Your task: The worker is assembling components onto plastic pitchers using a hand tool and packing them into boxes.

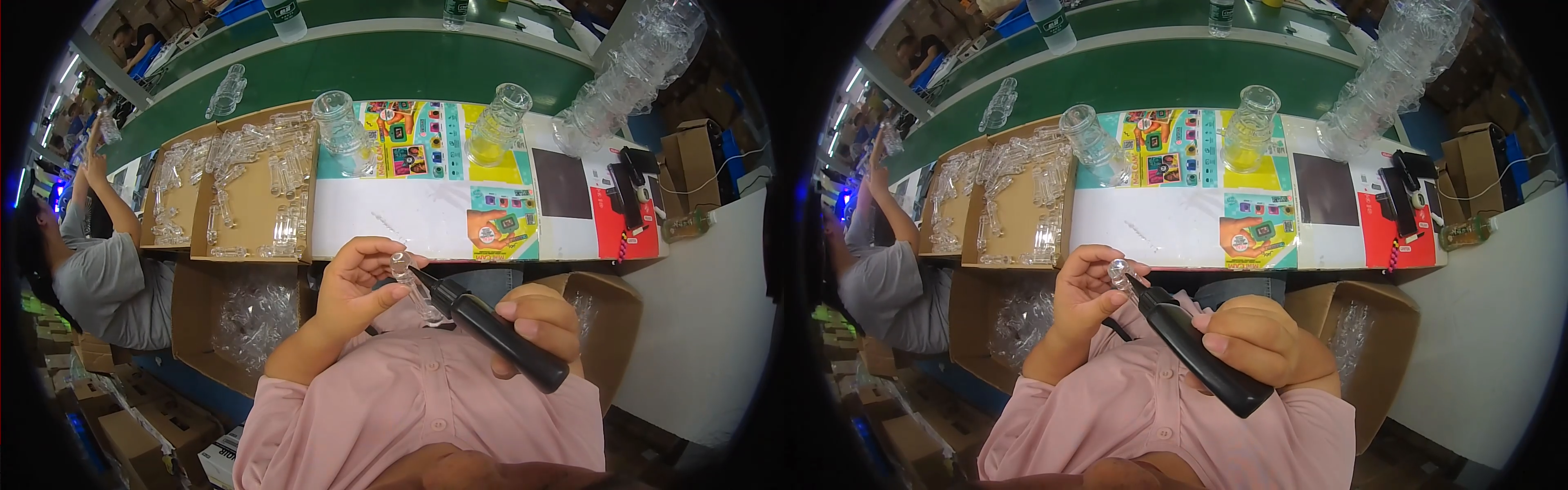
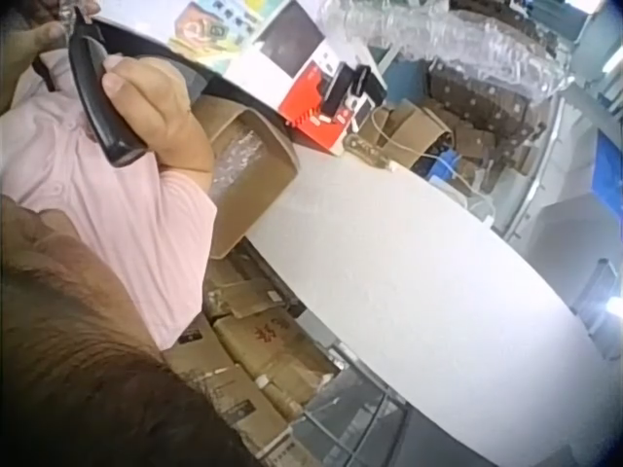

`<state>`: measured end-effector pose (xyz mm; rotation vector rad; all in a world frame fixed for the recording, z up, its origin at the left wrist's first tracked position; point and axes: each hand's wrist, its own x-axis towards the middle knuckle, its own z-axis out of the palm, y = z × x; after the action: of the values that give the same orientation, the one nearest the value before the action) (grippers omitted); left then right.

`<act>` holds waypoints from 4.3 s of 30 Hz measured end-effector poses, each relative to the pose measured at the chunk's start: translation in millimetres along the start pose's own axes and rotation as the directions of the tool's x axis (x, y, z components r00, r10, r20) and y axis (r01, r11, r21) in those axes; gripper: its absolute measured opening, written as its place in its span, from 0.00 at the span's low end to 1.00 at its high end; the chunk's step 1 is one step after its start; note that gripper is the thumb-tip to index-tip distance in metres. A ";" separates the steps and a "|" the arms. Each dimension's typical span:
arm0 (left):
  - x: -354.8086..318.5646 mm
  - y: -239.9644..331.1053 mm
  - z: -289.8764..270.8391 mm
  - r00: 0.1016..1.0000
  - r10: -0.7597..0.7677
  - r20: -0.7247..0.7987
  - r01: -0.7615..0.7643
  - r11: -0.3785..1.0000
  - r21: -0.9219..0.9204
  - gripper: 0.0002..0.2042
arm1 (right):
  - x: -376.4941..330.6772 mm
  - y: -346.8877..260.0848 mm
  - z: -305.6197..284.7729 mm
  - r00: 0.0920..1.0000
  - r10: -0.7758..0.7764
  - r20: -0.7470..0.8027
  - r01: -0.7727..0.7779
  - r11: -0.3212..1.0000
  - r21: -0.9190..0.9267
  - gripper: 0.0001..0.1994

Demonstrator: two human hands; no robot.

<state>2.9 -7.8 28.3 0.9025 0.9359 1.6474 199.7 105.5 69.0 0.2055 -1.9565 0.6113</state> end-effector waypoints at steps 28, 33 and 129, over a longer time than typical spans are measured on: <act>102.2 -89.9 -34.1 0.982 -0.029 -0.189 0.070 0.975 0.210 0.17 | -43.6 98.0 8.4 0.266 0.964 0.021 0.167 -0.068 0.984 0.14; 149.7 -117.1 -35.3 0.961 0.162 -0.224 0.023 0.760 0.649 0.16 | -55.5 105.3 5.8 0.229 0.973 0.033 0.219 -0.084 0.972 0.14; 16.2 -24.8 14.7 0.874 0.485 -0.023 -0.409 0.761 0.503 0.16 | -13.4 -1.1 5.6 0.827 0.507 -0.245 -0.483 0.862 0.155 0.22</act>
<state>22.1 15.2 14.3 1.4508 1.3571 1.9417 201.8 100.1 55.7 -0.3396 -1.7059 1.0087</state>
